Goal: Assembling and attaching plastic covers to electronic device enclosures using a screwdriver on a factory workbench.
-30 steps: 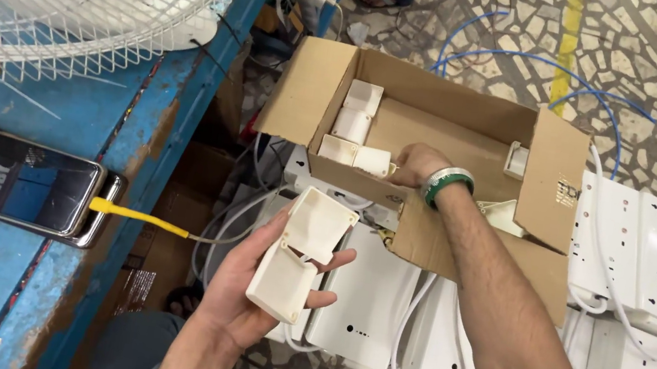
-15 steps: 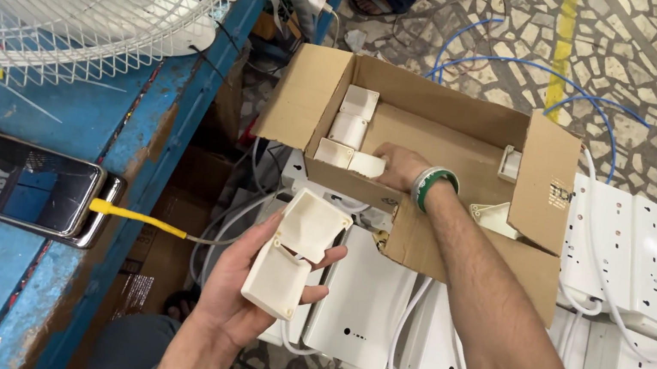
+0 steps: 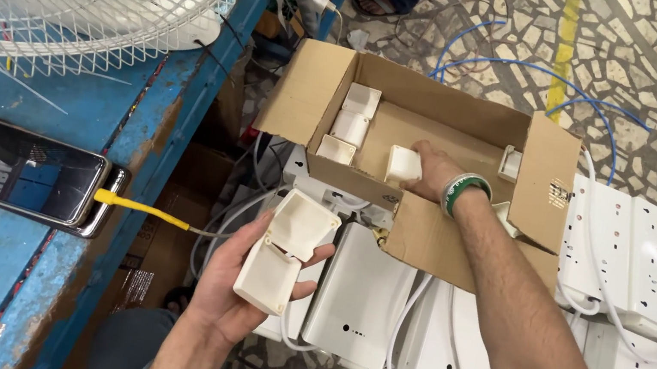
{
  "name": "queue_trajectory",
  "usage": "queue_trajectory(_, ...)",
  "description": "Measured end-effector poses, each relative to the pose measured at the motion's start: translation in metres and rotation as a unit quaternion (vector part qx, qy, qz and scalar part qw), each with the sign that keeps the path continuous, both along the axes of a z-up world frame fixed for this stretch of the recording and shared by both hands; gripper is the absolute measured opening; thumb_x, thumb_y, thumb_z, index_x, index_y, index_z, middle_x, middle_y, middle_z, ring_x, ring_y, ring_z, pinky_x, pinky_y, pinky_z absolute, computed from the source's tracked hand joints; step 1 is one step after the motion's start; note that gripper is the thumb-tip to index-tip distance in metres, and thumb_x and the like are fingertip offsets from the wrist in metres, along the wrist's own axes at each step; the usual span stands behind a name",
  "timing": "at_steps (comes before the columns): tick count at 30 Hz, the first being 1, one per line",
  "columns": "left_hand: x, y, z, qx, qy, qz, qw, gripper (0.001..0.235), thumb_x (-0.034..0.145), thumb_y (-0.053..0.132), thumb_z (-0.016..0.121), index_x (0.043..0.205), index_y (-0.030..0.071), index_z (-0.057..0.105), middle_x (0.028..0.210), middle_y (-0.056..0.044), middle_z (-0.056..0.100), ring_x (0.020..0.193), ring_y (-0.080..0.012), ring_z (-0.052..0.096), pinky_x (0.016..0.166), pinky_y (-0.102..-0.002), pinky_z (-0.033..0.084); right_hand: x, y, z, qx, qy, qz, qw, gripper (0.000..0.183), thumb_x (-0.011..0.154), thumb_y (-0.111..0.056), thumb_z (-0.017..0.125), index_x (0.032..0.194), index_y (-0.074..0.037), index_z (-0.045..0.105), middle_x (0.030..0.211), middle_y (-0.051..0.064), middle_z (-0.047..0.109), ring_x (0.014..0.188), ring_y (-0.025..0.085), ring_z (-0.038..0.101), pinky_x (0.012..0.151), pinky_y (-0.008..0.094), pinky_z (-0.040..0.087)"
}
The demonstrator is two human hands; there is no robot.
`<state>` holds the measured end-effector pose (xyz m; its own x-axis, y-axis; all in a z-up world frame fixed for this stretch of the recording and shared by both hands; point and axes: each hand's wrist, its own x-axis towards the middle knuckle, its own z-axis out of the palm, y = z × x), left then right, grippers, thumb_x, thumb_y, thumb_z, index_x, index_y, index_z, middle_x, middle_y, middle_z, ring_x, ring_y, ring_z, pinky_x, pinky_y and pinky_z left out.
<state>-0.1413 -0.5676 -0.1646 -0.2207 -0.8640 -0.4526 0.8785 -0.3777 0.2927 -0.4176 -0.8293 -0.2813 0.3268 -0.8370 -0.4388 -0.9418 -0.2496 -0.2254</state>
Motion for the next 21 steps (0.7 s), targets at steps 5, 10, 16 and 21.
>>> queue_trajectory(5, 0.0, 0.006, -0.001, -0.001, 0.013, 0.0, 1.0, 0.055, 0.103, 0.04, 0.045, 0.144, 0.003, 0.052, 0.136, -0.024, 0.062, 0.122, -0.0395, 0.064, 0.074, -0.047, 0.067, -0.007, 0.0, 0.002, -0.064, -0.037, 0.03, 0.997, 0.069, 0.09, -0.032, 0.078, 0.143, -0.006, 0.043, 0.14, 0.026, 0.057, 0.124, 0.042, 0.058, 0.103, 0.048, 0.049)
queue_trajectory(10, 0.013, 0.017, 0.009, 0.022, -0.01, 0.022, 0.999, 0.056, 0.101, 0.042, 0.046, 0.143, 0.006, 0.055, 0.137, -0.023, 0.063, 0.122, -0.0381, 0.065, 0.072, -0.045, 0.067, 0.0, 0.0, 0.041, -0.142, -0.07, -0.038, 0.987, 0.071, 0.09, -0.03, 0.079, 0.147, -0.011, 0.041, 0.129, 0.027, 0.064, 0.117, 0.044, 0.062, 0.098, 0.051, 0.05)
queue_trajectory(16, 0.03, 0.031, 0.02, 0.034, -0.022, 0.073, 0.997, 0.056, 0.1, 0.042, 0.046, 0.141, 0.006, 0.055, 0.136, -0.022, 0.064, 0.12, -0.0396, 0.067, 0.072, -0.047, 0.067, -0.007, 0.005, 0.059, -0.2, -0.272, -0.137, 0.931, 0.07, 0.091, -0.027, 0.08, 0.145, -0.006, 0.041, 0.117, 0.023, 0.072, 0.103, 0.034, 0.072, 0.088, 0.042, 0.057)
queue_trajectory(21, 0.035, 0.059, -0.003, -0.057, 0.024, 0.137, 0.989, 0.056, 0.103, 0.042, 0.047, 0.147, 0.007, 0.052, 0.139, -0.021, 0.063, 0.122, -0.0403, 0.065, 0.078, -0.048, 0.065, -0.017, 0.002, 0.072, -0.066, -0.459, -0.151, 0.873, 0.064, 0.094, -0.023, 0.074, 0.143, -0.008, 0.036, 0.116, 0.012, 0.071, 0.095, 0.02, 0.071, 0.072, 0.034, 0.059)
